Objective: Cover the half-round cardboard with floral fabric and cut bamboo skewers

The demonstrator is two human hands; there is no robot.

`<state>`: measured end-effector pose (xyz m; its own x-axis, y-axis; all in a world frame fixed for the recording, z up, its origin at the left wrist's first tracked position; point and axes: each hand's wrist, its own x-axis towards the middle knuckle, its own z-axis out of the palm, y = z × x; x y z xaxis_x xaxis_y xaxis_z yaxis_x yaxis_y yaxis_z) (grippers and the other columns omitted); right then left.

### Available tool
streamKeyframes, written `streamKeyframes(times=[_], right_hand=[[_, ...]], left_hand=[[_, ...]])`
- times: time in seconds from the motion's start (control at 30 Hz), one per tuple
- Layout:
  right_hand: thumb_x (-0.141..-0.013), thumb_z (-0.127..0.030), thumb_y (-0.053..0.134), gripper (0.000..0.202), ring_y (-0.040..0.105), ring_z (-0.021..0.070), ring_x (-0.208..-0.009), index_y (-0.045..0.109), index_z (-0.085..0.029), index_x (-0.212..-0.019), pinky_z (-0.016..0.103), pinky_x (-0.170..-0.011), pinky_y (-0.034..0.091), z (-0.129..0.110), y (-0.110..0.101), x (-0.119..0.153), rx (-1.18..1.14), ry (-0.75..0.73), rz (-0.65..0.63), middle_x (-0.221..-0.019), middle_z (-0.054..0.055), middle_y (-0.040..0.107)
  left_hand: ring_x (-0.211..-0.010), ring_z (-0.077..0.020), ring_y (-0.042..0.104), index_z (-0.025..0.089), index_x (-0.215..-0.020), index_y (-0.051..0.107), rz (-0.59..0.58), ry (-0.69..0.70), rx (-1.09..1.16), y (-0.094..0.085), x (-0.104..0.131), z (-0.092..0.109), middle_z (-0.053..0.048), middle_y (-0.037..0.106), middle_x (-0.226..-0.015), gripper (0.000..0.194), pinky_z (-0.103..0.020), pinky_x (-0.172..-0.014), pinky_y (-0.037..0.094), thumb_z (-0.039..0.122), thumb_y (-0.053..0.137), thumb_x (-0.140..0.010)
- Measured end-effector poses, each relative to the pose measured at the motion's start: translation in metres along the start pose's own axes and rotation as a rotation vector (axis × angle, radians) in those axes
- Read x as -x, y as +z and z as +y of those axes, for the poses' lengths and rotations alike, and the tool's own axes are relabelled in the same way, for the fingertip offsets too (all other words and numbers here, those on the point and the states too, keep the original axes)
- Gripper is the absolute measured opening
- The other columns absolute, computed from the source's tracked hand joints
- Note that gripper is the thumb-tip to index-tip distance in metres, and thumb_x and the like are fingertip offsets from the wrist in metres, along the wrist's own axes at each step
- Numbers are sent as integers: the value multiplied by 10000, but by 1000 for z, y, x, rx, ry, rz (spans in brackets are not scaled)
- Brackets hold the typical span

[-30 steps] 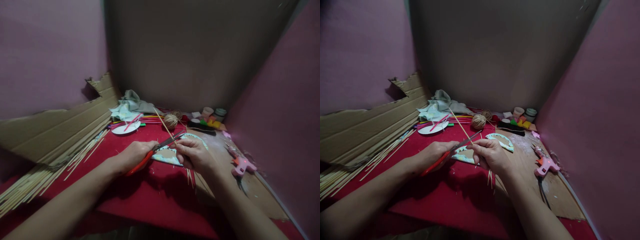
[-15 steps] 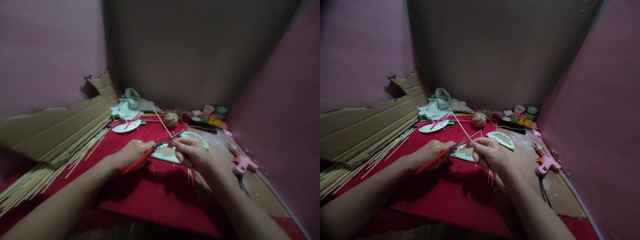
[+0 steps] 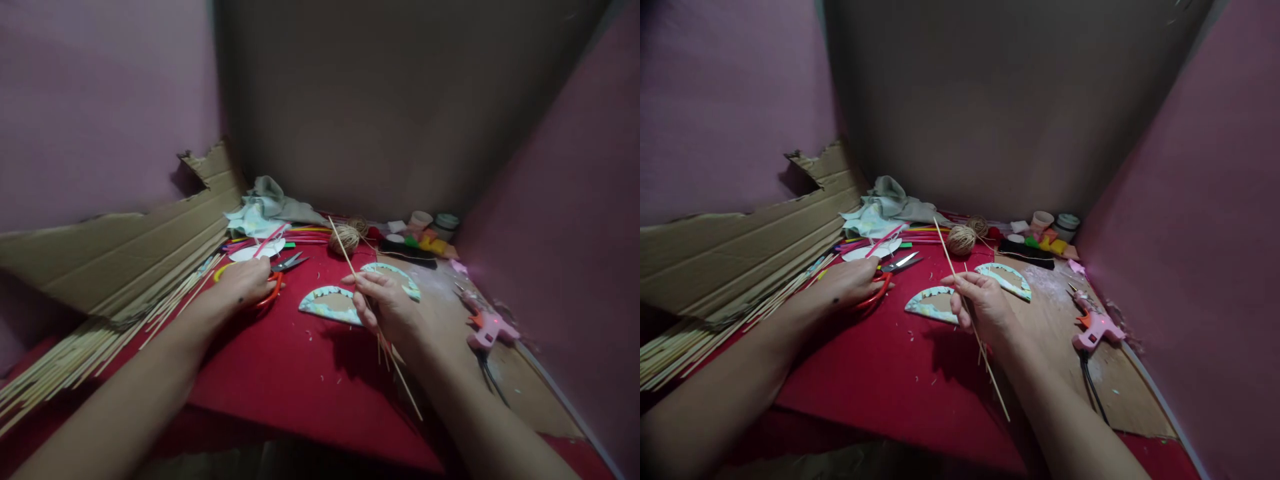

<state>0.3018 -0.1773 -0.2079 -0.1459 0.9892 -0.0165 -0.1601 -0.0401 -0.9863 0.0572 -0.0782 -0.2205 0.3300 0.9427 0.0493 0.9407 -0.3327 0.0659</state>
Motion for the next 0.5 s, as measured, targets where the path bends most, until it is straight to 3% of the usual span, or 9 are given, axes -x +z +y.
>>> streamKeyframes(times=[0.1, 0.17, 0.27, 0.33, 0.4, 0.43, 0.5], right_hand=[[-822, -346, 574, 199, 381, 56, -336, 625, -155, -799, 199, -354, 250, -3, 7, 4, 75, 36, 0, -427, -55, 508], [-823, -338, 564, 197, 373, 60, -333, 635, -156, -800, 203, -352, 240, -4, 8, 6, 114, 46, -2, -411, -56, 501], [-817, -350, 563, 208, 371, 62, -334, 647, -165, -772, 204, -344, 230, -4, 8, 7, 132, 46, -16, -403, -58, 490], [-805, -369, 575, 219, 357, 58, -322, 655, -170, -764, 201, -335, 226, -2, 10, 8, 133, 50, -48, -401, -64, 483], [-798, -376, 579, 228, 332, 52, -301, 666, -167, -775, 196, -320, 215, 1, 13, 9, 125, 72, -85, -392, -71, 477], [-792, -377, 582, 231, 320, 49, -288, 670, -164, -780, 192, -310, 203, 3, 14, 9, 115, 85, -98, -383, -73, 474], [-779, -385, 593, 243, 297, 44, -266, 674, -157, -792, 185, -290, 172, 8, 18, 8, 88, 108, -111, -367, -75, 472]], left_hand=[[-834, -277, 636, 124, -1031, 597, -1, 11, -34, -1, 1, -4, -180, 671, -959, 400, -309, -654, 453, 446, 507, -813], [-927, -285, 604, 119, -1094, 589, 92, 60, -3, -4, 4, 1, -187, 640, -1037, 392, -332, -720, 456, 384, 518, -815], [-889, -235, 582, 139, -1105, 597, 256, 216, 363, -6, 12, 21, -125, 635, -981, 385, -332, -737, 461, 396, 543, -824], [-680, -158, 568, 150, -1122, 577, 152, 282, 829, -5, 17, 39, -39, 619, -794, 434, -280, -617, 462, 445, 583, -804], [-509, -95, 496, 147, -1145, 551, -54, 255, 1269, -3, 21, 56, 20, 561, -670, 474, -223, -485, 409, 427, 634, -771], [-460, -74, 460, 139, -1106, 566, -112, 227, 1429, -1, 22, 62, 35, 535, -627, 450, -203, -444, 378, 405, 656, -755], [-417, -51, 420, 123, -933, 619, -118, 174, 1599, 1, 24, 70, 45, 504, -556, 324, -178, -402, 337, 368, 688, -734]])
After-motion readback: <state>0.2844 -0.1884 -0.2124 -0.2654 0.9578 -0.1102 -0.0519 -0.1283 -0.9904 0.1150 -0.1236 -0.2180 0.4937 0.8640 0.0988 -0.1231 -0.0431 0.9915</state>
